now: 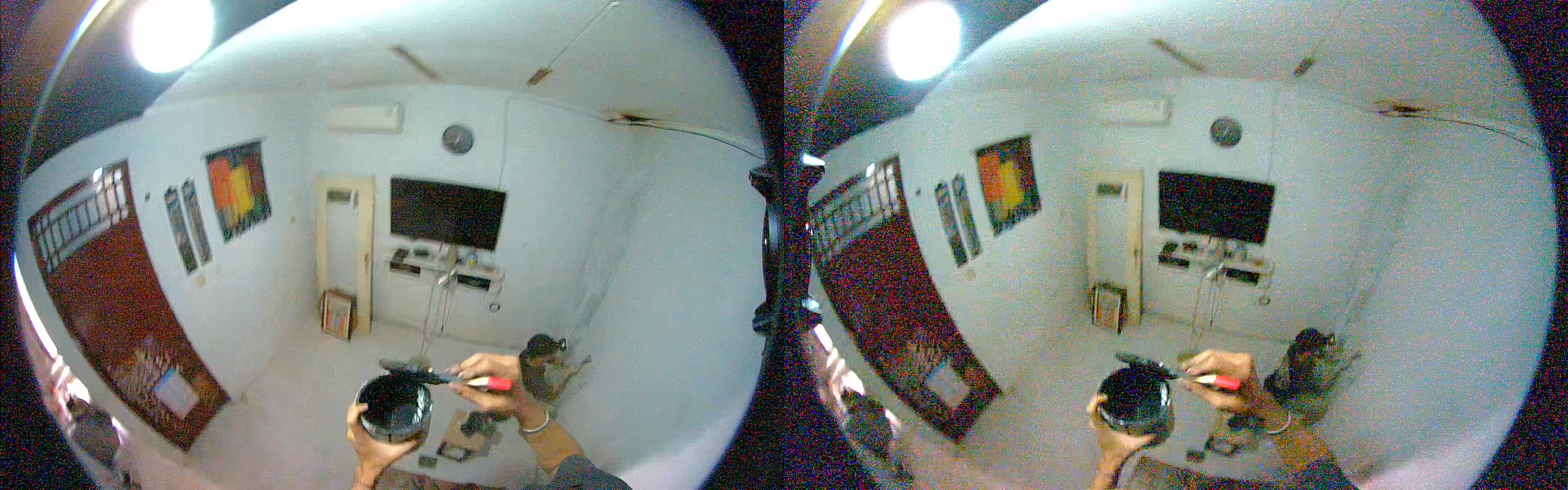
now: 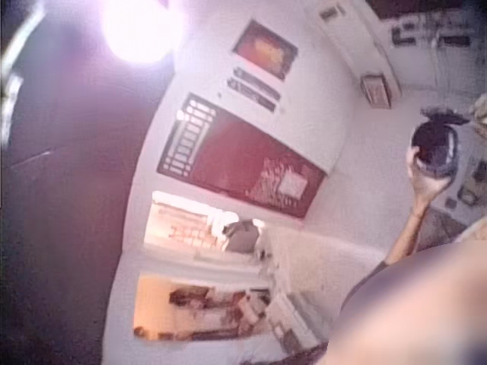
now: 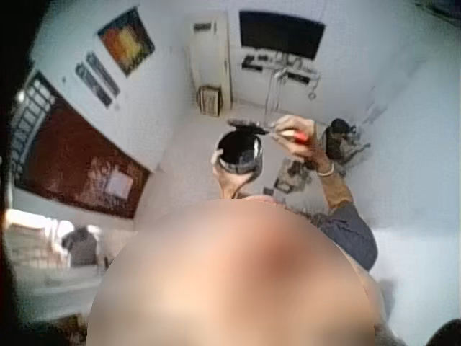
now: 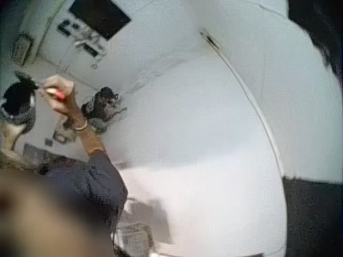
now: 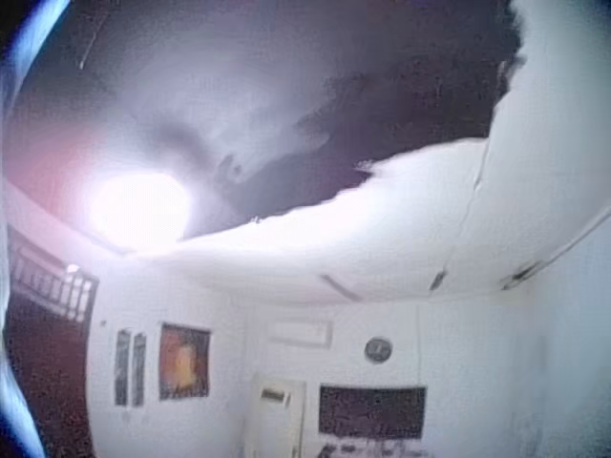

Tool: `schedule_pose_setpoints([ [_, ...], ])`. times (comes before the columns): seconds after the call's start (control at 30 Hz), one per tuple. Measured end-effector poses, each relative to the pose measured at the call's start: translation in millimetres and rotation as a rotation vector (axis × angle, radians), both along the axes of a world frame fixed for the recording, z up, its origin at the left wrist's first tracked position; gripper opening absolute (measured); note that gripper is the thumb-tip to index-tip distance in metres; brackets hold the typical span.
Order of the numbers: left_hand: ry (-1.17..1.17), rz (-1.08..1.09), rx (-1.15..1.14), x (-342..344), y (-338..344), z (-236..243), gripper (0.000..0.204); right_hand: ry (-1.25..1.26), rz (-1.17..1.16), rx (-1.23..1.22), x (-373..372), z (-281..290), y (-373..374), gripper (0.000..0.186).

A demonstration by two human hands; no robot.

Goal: The person paints a white ceiling black using a paintbrush and a small paint can. They repeatedly dip the brush into the can and apply black paint to the ceiling in long strokes, working around a ceiling light fixture.

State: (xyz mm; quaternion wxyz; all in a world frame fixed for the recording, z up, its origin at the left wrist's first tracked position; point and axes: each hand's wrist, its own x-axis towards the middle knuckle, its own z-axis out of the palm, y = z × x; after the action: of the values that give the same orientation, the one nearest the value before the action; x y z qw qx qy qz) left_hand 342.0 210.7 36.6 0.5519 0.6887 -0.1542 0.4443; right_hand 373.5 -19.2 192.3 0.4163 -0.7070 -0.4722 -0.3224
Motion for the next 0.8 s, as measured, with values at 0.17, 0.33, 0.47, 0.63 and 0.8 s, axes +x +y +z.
schedule_pose_setpoints([
  [0.17, 0.091, -0.087, -0.022, 13.8, -1.8, -13.9, 0.119, -0.217, -0.101, 0.135, 7.0, 35.8, 3.9, 0.030],
  [0.33, 0.043, -0.098, 0.017, 25.2, -7.5, 5.7, 0.119, -0.591, -0.490, 0.250, 49.8, 136.2, -28.2, 0.025],
  [0.47, 0.087, -0.043, 0.051, 31.4, -4.2, -14.0, 0.118, -0.908, -0.592, 0.403, 72.1, 254.4, -40.7, 0.017],
  [0.63, 0.233, -0.088, 0.189, 109.6, -5.5, -174.5, 0.112, -1.222, -0.538, 0.508, 94.4, 388.9, -62.1, 0.022],
  [0.8, 0.609, -0.097, 0.935, 229.8, 6.4, -357.4, 0.107, -1.222, -0.436, 0.545, 120.8, 457.4, -97.1, 0.019],
])
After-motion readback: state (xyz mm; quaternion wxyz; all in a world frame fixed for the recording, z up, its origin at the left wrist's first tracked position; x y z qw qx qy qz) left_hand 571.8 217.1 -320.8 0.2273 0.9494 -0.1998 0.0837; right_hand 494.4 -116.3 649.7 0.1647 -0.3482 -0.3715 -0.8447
